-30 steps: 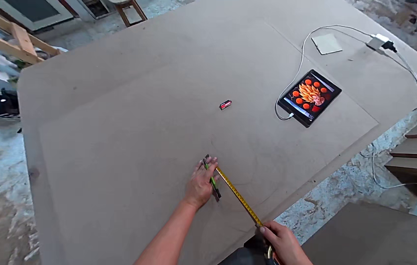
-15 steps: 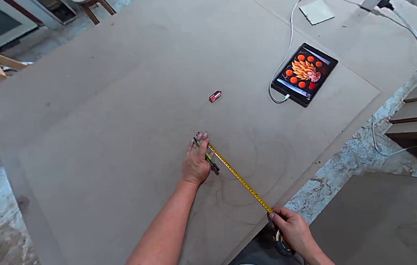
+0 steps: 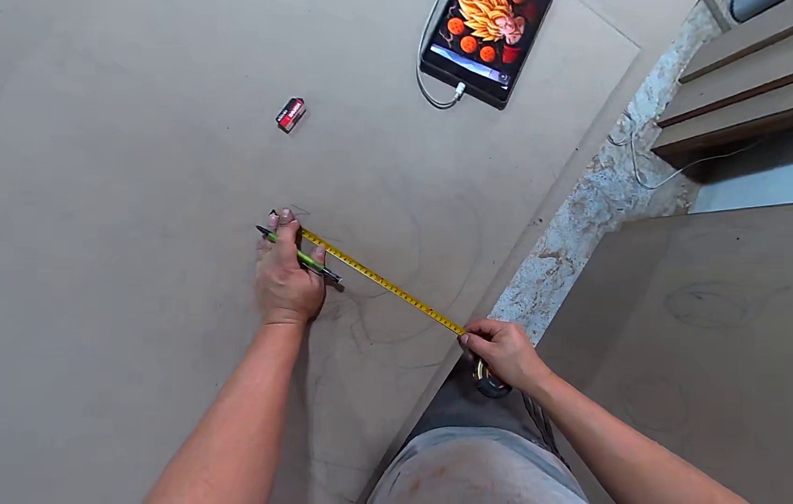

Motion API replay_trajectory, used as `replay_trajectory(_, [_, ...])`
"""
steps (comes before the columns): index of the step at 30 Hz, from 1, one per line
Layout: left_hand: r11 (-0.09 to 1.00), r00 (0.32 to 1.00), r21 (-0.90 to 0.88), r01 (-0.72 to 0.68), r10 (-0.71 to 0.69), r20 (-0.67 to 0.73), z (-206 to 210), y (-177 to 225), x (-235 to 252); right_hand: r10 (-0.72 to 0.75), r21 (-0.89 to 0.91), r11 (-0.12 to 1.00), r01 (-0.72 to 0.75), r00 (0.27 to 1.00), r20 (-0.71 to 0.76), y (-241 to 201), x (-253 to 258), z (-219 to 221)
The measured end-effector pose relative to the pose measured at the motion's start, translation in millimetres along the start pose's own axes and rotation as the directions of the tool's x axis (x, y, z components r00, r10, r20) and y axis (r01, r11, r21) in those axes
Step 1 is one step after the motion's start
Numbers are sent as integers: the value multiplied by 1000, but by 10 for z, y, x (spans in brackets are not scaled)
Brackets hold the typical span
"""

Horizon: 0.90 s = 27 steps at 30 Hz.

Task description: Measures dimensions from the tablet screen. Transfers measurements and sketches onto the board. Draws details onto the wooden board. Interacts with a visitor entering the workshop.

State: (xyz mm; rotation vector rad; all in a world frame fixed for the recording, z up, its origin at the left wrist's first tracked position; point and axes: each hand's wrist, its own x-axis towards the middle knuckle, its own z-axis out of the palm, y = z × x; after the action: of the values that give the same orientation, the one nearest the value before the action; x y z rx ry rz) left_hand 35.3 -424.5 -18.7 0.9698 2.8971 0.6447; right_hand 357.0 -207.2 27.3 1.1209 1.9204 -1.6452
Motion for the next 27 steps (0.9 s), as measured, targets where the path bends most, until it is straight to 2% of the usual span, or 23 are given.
replay_trajectory(10, [1000,1000,2,17,-17,1,-4,8,2,-3,-29,1000,5,998,55,21,22,-51])
replay_trajectory(21, [998,998,24,55,-55,2,-6,12,30,89,-36,995,-89,996,5,-109,7,-61])
replay_trajectory(27, [998,998,18,58,-58,7,-25,26,20,75,-60,995,-74,997,6,-116,-3,-23])
